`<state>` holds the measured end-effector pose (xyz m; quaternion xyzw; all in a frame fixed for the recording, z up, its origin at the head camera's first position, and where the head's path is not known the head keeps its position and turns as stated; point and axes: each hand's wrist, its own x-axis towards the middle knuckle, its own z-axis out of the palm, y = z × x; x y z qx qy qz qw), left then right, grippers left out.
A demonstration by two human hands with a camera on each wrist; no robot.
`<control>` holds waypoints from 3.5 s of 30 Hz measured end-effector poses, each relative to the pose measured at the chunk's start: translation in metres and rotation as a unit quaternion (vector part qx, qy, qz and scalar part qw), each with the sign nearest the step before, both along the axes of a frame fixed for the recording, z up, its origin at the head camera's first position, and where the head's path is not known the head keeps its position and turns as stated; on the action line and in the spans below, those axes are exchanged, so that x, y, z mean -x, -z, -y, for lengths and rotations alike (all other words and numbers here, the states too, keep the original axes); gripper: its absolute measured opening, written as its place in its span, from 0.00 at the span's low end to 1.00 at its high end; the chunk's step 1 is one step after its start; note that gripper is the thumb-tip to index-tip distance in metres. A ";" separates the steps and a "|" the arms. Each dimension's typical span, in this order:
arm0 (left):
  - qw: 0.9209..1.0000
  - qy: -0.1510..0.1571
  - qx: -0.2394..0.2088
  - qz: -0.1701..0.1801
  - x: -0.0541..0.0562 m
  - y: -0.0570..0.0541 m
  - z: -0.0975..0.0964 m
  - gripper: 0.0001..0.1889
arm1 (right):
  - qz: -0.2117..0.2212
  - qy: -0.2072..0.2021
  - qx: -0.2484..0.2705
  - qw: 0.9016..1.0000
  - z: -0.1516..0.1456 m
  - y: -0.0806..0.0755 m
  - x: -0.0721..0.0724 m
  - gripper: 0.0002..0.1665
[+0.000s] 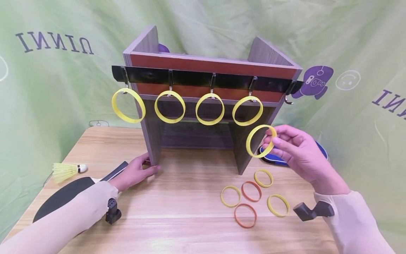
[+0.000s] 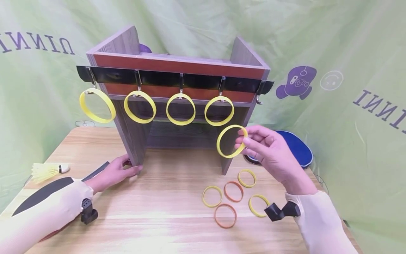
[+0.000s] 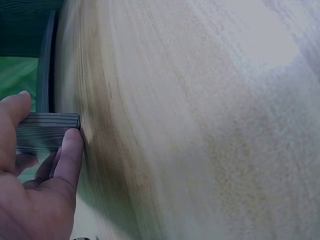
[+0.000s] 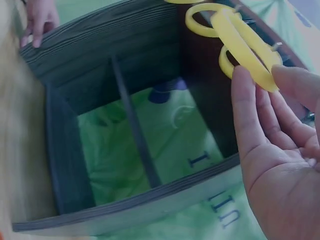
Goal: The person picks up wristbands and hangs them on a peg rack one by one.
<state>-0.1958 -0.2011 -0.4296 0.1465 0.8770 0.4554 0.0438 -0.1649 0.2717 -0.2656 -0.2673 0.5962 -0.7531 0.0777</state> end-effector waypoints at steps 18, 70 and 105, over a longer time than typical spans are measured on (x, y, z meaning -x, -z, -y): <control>1.000 -0.005 -0.002 0.009 0.004 -0.003 0.000 0.32 | 0.027 0.097 0.159 0.982 -0.015 -0.034 0.003 0.15; 1.000 -0.008 -0.009 0.008 -0.005 -0.003 -0.003 0.30 | -0.130 -0.055 -0.506 0.851 0.058 0.120 0.028 0.09; 1.000 -0.005 -0.009 0.004 -0.005 0.001 -0.003 0.30 | -0.102 -0.081 -0.430 0.893 0.088 0.132 0.015 0.06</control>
